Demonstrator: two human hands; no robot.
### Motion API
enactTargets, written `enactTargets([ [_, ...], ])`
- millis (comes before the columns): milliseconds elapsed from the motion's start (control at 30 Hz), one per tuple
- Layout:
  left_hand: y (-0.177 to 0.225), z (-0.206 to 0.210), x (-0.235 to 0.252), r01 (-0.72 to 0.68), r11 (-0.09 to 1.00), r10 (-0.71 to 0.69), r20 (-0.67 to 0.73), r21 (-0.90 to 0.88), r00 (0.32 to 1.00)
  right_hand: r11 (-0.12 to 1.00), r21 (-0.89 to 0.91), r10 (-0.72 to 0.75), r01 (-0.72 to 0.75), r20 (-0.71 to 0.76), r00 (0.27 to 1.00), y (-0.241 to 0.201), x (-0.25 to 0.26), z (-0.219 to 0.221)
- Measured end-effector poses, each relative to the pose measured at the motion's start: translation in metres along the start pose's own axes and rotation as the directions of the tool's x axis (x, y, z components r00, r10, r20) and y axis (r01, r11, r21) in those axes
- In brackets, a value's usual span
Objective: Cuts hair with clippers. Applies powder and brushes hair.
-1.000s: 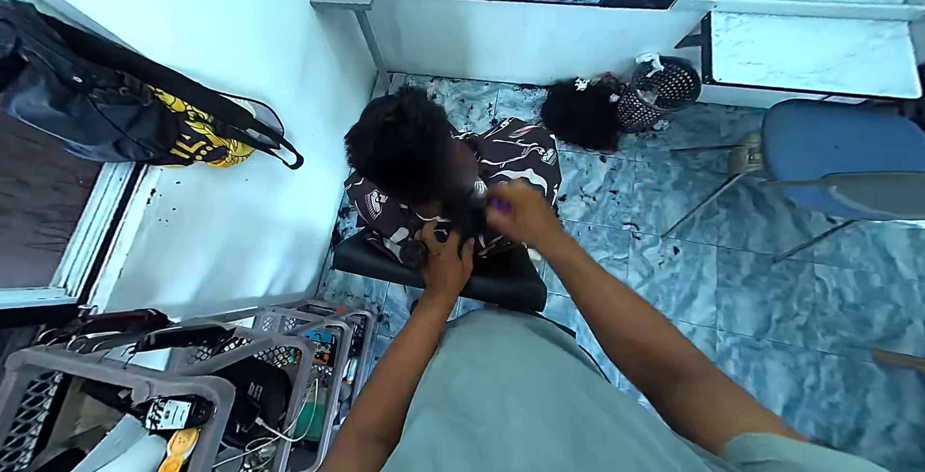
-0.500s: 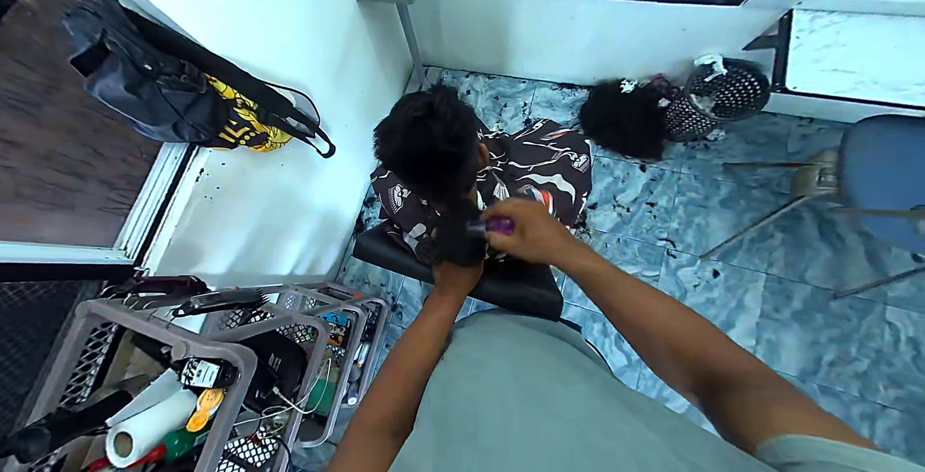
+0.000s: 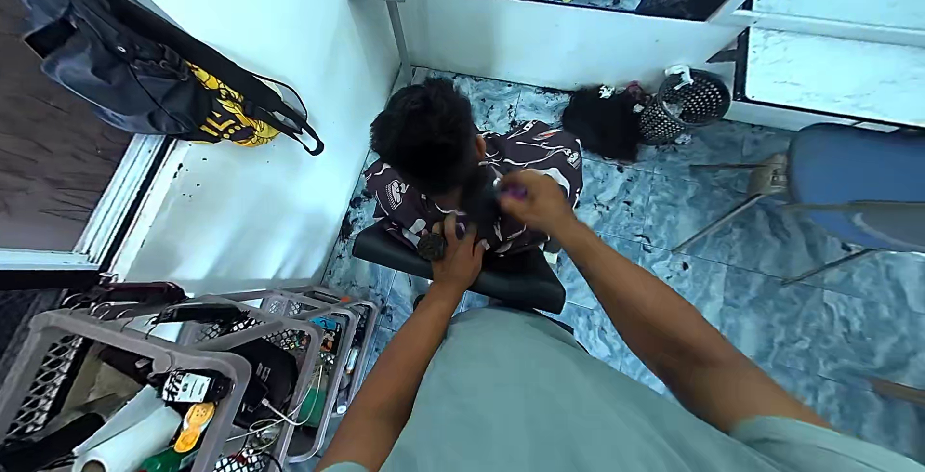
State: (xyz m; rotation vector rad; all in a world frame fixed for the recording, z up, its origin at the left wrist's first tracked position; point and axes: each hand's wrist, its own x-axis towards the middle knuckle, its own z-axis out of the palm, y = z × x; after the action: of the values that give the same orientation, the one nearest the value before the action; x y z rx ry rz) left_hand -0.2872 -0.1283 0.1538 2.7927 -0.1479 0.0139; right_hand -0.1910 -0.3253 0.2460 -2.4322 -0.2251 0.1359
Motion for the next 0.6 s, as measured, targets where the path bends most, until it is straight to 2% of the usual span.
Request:
enactTargets([
  [33,-0.003,0.002,-0.001,-0.041,0.999,0.041,-0.025,0.021,0.999,0.994,-0.039,0.098,-0.102,-0.086,0.991,0.014,0.005,0.001],
  [100,-0.015,0.002,-0.001,-0.096,0.995,0.097,-0.075,0.018,0.992,0.977,0.034,0.214,-0.212,-0.223,0.951,0.027,0.007,-0.009],
  [167,-0.027,0.003,-0.015,-0.116,0.993,0.116,0.011,-0.012,0.993,0.942,0.176,0.320,-0.287,-0.202,0.926,0.015,-0.028,-0.015],
  [233,-0.033,0.000,-0.019,-0.118,0.992,0.123,0.095,-0.048,0.988,0.903,0.268,0.379,-0.337,-0.124,0.917,-0.022,-0.060,-0.006],
  [300,-0.029,-0.017,-0.026,-0.040,0.995,0.060,0.230,-0.090,0.971,0.911,0.293,0.280,-0.289,0.074,0.957,-0.070,-0.073,0.038],
  [333,-0.027,-0.028,-0.028,-0.009,0.995,0.035,0.250,-0.104,0.968,0.929,0.298,0.179,-0.220,0.156,0.971,-0.091,-0.069,0.068],
  [400,-0.029,-0.038,-0.029,0.014,0.977,0.038,0.237,-0.212,0.971,0.959,0.263,0.050,-0.107,0.213,0.976,-0.125,-0.052,0.107],
  [467,-0.032,-0.037,-0.028,-0.012,0.976,0.069,0.256,-0.218,0.964,0.989,0.148,0.008,-0.022,0.094,0.996,-0.130,-0.051,0.107],
  [500,-0.035,-0.033,-0.024,-0.038,0.977,0.098,0.283,-0.211,0.954,0.999,0.025,-0.021,0.021,-0.012,1.000,-0.116,-0.059,0.092],
  [533,-0.039,-0.028,-0.021,-0.081,0.975,0.144,0.307,-0.208,0.941,0.996,-0.090,-0.008,-0.001,-0.099,0.995,-0.093,-0.070,0.070],
  [567,-0.046,-0.023,-0.018,-0.132,0.961,0.205,0.305,-0.241,0.930,0.982,-0.157,0.076,-0.103,-0.170,0.983,-0.067,-0.086,0.045],
  [600,-0.056,-0.020,-0.016,-0.209,0.941,0.280,0.264,-0.266,0.923,0.954,-0.134,0.233,-0.267,-0.224,0.946,-0.045,-0.104,0.020],
])
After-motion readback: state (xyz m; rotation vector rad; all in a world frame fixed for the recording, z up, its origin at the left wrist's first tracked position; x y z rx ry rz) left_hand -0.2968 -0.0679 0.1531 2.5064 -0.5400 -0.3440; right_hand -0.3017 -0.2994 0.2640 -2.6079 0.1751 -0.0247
